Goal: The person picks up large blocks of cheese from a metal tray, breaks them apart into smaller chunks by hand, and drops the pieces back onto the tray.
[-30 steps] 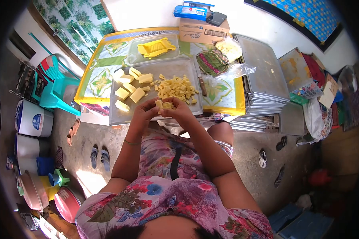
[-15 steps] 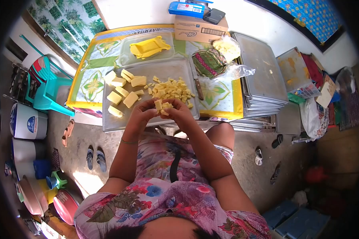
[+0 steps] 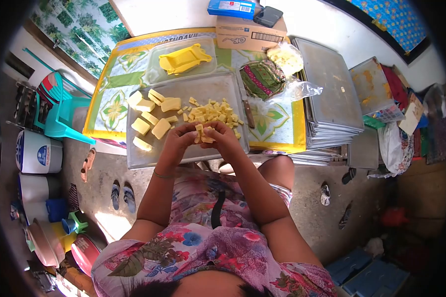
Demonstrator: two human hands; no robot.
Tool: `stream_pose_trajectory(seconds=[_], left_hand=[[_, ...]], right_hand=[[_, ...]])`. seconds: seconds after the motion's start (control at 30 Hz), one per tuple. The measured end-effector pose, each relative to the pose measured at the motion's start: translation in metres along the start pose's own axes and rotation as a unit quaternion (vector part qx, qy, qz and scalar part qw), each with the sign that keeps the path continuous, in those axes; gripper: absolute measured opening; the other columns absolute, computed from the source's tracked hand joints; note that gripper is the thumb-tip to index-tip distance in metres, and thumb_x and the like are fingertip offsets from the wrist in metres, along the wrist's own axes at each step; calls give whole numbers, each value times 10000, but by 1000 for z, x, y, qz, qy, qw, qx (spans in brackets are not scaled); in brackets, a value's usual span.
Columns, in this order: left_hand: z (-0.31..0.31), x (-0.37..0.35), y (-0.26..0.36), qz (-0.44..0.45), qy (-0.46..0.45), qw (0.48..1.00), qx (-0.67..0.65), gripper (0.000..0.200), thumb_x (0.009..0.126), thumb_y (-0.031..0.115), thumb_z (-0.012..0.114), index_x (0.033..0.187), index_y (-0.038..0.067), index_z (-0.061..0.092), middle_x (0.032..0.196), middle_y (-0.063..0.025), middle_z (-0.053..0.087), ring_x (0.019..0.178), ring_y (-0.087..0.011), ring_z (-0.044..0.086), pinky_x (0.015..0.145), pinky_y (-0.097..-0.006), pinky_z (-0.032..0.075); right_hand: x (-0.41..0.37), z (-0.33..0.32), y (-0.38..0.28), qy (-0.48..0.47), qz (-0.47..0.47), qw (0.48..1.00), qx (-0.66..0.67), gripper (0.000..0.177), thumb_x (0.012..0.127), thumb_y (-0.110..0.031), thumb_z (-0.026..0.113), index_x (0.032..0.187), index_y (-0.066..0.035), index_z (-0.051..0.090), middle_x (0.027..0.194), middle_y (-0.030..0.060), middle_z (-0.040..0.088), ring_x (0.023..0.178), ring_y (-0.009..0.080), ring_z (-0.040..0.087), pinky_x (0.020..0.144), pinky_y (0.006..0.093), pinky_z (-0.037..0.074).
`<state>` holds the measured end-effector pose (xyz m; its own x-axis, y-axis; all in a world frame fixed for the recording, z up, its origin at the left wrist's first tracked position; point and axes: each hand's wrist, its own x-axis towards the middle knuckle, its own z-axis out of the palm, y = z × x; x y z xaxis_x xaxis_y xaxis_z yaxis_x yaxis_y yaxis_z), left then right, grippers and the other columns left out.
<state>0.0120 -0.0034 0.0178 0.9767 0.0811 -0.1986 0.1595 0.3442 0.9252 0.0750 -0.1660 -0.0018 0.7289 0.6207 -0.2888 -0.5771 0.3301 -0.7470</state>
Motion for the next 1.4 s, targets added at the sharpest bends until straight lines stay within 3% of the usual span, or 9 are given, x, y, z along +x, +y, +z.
stream_pose_trajectory(seconds=[0.17, 0.67, 0.77, 0.87, 0.9, 0.97, 1.1, 1.3, 1.4], left_hand=[[8, 9, 2, 13, 7, 999, 47, 283, 860, 122, 587, 1091, -40, 606, 924, -57, 637, 822, -105, 587, 748, -239, 473], [5, 30, 7, 19, 37, 996, 73, 349, 822, 78, 540, 1142, -54, 583, 974, -88, 638, 823, -136, 602, 781, -252, 483], [-8, 55, 2, 75, 66, 970, 222, 387, 796, 45, 517, 1168, -46, 571, 997, -88, 636, 863, -149, 604, 812, -249, 474], [-18, 81, -21, 55, 52, 976, 203, 420, 764, 37, 510, 1176, -8, 579, 1023, -101, 634, 938, -147, 591, 852, -270, 461], [-16, 83, -20, 50, 54, 972, 224, 429, 756, 37, 509, 1177, 5, 583, 1033, -108, 633, 963, -153, 588, 867, -281, 456], [-2, 73, -7, 39, 80, 936, 341, 438, 743, 44, 510, 1174, 30, 590, 1054, -131, 632, 1009, -188, 586, 899, -312, 446], [-8, 66, -26, 204, 119, 887, 397, 416, 737, 64, 519, 1144, 35, 595, 1098, -173, 611, 1050, -310, 574, 928, -361, 435], [-20, 46, -47, 247, 166, 832, 468, 360, 744, 63, 529, 1093, 25, 610, 1108, -170, 603, 1033, -324, 568, 909, -384, 438], [-33, 44, -51, 263, 194, 761, 560, 324, 742, 63, 533, 1052, 55, 626, 1028, -136, 618, 979, -305, 574, 842, -413, 445]], right_hand=[[6, -3, -1, 29, -9, 997, -69, 270, 835, -207, 648, 1011, -36, 536, 959, 75, 591, 843, 173, 615, 676, 294, 558], [23, -9, -6, 59, -45, 997, 19, 275, 830, -114, 569, 1092, -33, 547, 988, 78, 582, 900, 182, 595, 724, 329, 547], [47, -15, -16, 80, -163, 952, -245, 302, 796, -79, 549, 1090, -13, 566, 998, 115, 598, 921, 220, 597, 784, 338, 514], [61, -13, -25, 128, -314, 780, -526, 333, 751, -69, 544, 1074, 1, 579, 1001, 162, 603, 941, 291, 594, 847, 358, 470], [66, -15, -22, 116, -304, 779, -536, 325, 746, -69, 542, 1059, 3, 586, 1007, 180, 594, 959, 319, 576, 865, 372, 455], [78, -21, -12, 90, -282, 775, -558, 309, 736, -67, 540, 1031, 7, 599, 1020, 216, 577, 994, 374, 542, 902, 400, 426], [62, -14, -13, 88, -314, 767, -552, 332, 744, -71, 544, 1068, -16, 592, 1121, 221, 551, 1071, 372, 516, 939, 402, 408], [3, -14, -1, 138, -369, 756, -523, 328, 771, -84, 575, 1096, -42, 583, 1238, 221, 497, 1169, 376, 465, 983, 409, 377], [-25, -19, 11, 140, -367, 755, -525, 321, 771, -78, 595, 1090, -44, 586, 1223, 214, 508, 1155, 371, 476, 974, 401, 383]])
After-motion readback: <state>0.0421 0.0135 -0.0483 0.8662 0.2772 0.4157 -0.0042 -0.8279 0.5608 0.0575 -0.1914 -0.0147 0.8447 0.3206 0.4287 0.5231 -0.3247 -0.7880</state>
